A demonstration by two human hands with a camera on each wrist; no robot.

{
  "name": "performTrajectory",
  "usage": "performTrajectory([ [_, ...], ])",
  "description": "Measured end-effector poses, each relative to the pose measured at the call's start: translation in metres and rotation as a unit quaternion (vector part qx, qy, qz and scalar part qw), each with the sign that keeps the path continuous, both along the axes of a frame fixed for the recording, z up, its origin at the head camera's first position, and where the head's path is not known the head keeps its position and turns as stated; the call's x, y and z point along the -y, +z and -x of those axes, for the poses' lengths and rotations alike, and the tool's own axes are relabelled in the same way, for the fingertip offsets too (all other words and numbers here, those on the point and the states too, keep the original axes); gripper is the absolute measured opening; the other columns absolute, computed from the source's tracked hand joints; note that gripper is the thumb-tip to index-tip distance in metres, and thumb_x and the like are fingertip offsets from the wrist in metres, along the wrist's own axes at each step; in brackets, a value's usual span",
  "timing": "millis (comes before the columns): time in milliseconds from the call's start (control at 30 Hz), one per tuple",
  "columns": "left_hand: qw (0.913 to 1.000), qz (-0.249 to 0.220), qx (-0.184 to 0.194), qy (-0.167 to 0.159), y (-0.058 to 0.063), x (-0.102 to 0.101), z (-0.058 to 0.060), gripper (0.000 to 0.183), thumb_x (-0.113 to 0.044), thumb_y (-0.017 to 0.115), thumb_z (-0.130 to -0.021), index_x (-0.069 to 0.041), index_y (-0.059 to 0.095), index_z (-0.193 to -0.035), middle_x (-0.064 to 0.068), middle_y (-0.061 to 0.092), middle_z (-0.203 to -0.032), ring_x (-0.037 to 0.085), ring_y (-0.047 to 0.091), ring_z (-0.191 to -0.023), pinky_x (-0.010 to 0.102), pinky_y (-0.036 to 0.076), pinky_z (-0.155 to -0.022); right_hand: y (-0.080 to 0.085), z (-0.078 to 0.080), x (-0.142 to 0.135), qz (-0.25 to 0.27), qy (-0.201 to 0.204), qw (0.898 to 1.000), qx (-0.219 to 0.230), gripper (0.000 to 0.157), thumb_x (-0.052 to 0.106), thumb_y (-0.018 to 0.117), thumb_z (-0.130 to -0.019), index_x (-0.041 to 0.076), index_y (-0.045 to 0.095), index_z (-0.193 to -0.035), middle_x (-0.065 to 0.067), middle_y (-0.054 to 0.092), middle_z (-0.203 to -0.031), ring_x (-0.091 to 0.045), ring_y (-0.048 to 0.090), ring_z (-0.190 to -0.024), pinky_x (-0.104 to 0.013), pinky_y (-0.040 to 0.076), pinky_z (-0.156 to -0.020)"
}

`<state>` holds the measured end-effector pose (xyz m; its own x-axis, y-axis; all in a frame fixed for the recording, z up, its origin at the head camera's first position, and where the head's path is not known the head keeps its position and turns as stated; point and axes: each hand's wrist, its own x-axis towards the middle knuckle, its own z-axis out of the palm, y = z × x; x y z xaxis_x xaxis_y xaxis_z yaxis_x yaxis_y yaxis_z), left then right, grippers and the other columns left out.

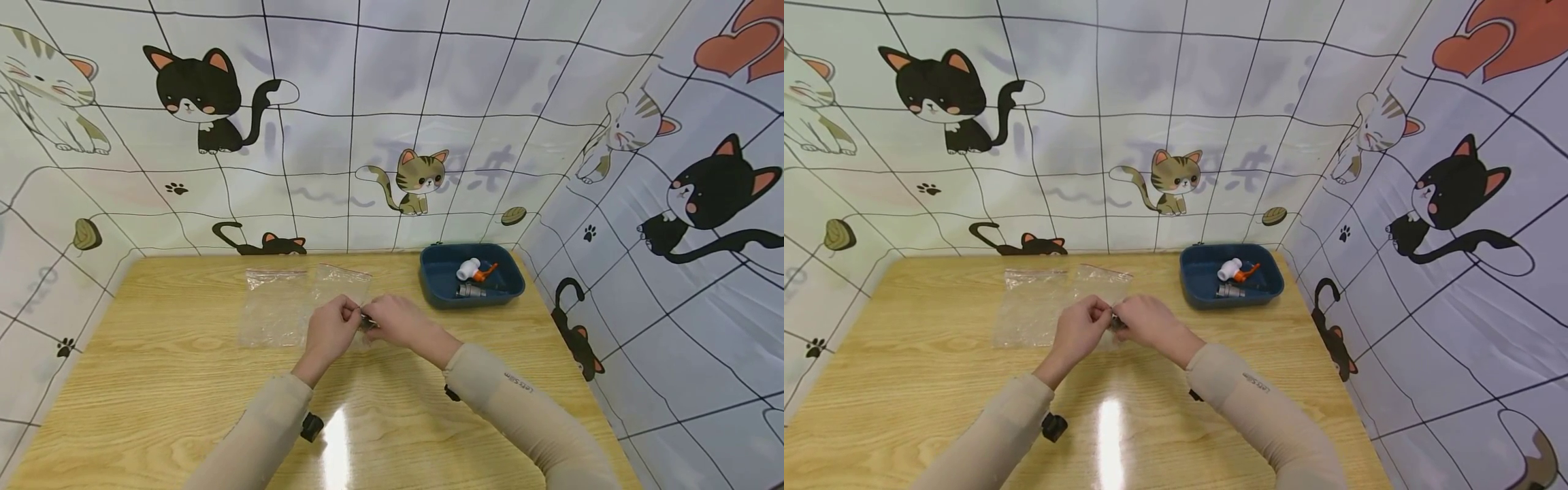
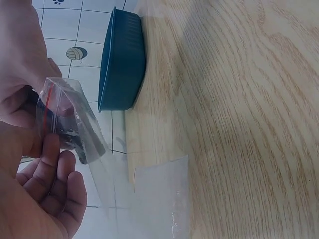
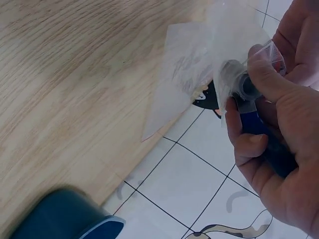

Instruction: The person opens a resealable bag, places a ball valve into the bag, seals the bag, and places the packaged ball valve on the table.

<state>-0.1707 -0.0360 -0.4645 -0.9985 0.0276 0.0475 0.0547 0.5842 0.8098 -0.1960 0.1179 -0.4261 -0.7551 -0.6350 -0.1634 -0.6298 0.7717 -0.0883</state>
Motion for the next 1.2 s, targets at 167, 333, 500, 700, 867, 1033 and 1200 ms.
performTrajectory([
  [167,1.0,-0.004,-0.003,-0.001,-0.001,0.0,-0.001,0.011,-0.021,0.059,-0.093,-0.015,0.068,-0.09,-0.002,0.068,-0.071,0.01,0.052,-0.051,0.026,0.043,-0.051,0.0,-0.001,0.0,0.009,0.008,1.0,0.016,0.016,0.022,0.076,-0.084,0.018,0.069,-0.099,0.002,0.069,-0.093,-0.014,0.066,-0.087,-0.028,0.053,-0.075],
  [333,1.0,-0.002,-0.008,-0.001,0.0,-0.001,-0.001,0.011,-0.021,0.059,-0.093,-0.016,0.068,-0.09,-0.003,0.067,-0.07,0.01,0.052,-0.051,0.026,0.042,-0.052,-0.001,-0.001,-0.001,0.005,0.014,1.0,0.002,0.018,0.003,0.067,-0.09,0.017,0.073,-0.101,0.001,0.072,-0.098,-0.016,0.069,-0.089,-0.028,0.055,-0.077],
  [500,0.9999,-0.005,-0.009,0.001,0.001,-0.001,-0.002,0.011,-0.021,0.059,-0.092,-0.016,0.068,-0.088,-0.003,0.066,-0.069,0.01,0.052,-0.053,0.026,0.042,-0.052,-0.004,-0.001,0.001,-0.009,-0.001,0.998,-0.064,0.017,0.008,0.061,-0.095,0.017,0.074,-0.097,0.001,0.072,-0.088,-0.015,0.067,-0.077,-0.029,0.055,-0.067],
  [700,0.9999,-0.01,-0.01,0.001,0.003,-0.001,-0.003,0.011,-0.021,0.059,-0.093,-0.016,0.068,-0.089,-0.002,0.068,-0.071,0.01,0.053,-0.053,0.026,0.043,-0.051,-0.006,-0.002,0.003,0.022,-0.014,0.993,-0.113,0.015,0.028,0.063,-0.095,0.021,0.074,-0.087,0.003,0.069,-0.073,-0.012,0.062,-0.063,-0.027,0.05,-0.058],
  [867,0.9997,-0.011,-0.016,0.013,0.004,0.0,-0.003,0.01,-0.02,0.059,-0.092,-0.015,0.067,-0.088,-0.001,0.068,-0.071,0.01,0.054,-0.053,0.025,0.045,-0.053,-0.006,-0.002,0.001,0.048,-0.018,0.994,-0.097,0.015,0.027,0.061,-0.096,0.024,0.075,-0.093,0.004,0.072,-0.078,-0.012,0.064,-0.066,-0.027,0.049,-0.058],
  [1033,0.9993,-0.023,-0.022,0.017,0.006,0.0,-0.002,0.01,-0.019,0.059,-0.091,-0.014,0.067,-0.086,0.0,0.067,-0.069,0.011,0.054,-0.052,0.026,0.045,-0.053,-0.006,-0.002,-0.002,0.084,-0.009,0.991,-0.103,0.015,0.021,0.061,-0.097,0.022,0.075,-0.098,0.004,0.073,-0.081,-0.011,0.065,-0.069,-0.026,0.05,-0.06],
  [1200,0.999,-0.032,-0.024,0.019,0.008,0.001,-0.001,0.011,-0.019,0.059,-0.092,-0.014,0.067,-0.086,0.0,0.068,-0.071,0.01,0.054,-0.053,0.026,0.045,-0.054,-0.002,-0.008,-0.007,0.138,-0.021,0.98,-0.14,0.017,0.018,0.059,-0.098,0.019,0.075,-0.101,0.005,0.067,-0.076,-0.007,0.057,-0.063,-0.021,0.045,-0.058],
])
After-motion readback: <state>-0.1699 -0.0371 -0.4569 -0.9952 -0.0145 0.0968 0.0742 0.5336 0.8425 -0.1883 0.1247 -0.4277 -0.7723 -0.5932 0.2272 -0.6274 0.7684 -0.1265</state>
